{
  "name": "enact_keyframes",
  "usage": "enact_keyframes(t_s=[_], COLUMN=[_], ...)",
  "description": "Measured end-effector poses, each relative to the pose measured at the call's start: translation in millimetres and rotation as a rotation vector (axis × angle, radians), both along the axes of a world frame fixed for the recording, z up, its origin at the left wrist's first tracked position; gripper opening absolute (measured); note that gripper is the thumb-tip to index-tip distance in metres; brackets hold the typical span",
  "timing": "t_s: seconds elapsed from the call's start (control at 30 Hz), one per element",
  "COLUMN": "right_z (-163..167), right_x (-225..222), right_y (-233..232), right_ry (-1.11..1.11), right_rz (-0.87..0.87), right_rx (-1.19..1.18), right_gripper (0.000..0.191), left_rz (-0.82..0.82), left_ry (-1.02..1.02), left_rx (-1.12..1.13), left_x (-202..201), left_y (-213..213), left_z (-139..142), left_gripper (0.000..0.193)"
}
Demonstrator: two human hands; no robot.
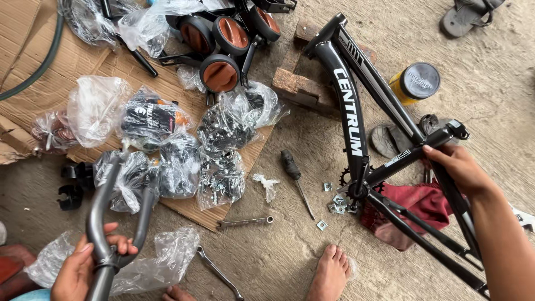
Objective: The person unpacks a bicycle fork and bearing components from plastic bags, then arranges and stacks the bearings and spacers on the floor. The person handles the fork and multiple small parts by hand without using tools.
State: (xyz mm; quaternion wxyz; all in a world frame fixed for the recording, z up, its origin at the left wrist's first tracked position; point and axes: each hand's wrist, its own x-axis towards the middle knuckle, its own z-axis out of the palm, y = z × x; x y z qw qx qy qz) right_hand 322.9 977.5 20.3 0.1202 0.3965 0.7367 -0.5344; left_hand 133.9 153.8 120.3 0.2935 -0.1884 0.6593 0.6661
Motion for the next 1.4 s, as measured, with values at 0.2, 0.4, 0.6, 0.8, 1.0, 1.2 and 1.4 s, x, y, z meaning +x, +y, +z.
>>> enact_keyframes(t_s=[0.2,0.4,0.6,0.8,1.0,1.2,1.4], right_z=[-20,-33,-42,-42,-58,-65,-66], right_x=[-2,-14,-22,-12,30,89,93], right_y=[13,14,6,-20,-74,-171,-288], right_ry=[-0.167,-0.18,-0.204,-0.188,0.182,0.475,0.621], right_rz=[-0.031,-0.011,0.029,0.025,0.02,-0.077,0.306], right_rx=[-0.044,-0.045,0.096,0.366,0.911,1.186,0.989], right_gripper=[0.052,0.049,0.052,0.051,0.035,0.023,0.033], left_rz=[-0.001,-0.029,-0.104,-0.068,-0.243,-0.28,-0.353], left_ry=[-0.059,-0.133,-0.018,-0.013,0.018,0.05,0.105], left_rx=[0.098,0.068,0.179,0.263,0.076,0.091,-0.118], left_x=[9,21,16,13,33,62,73], left_y=[22,37,59,84,107,119,131], left_z=[-11,-29,-11,30,26,3,-17], left_gripper=[0.072,0.07,0.074,0.08,0.084,0.067,0.055])
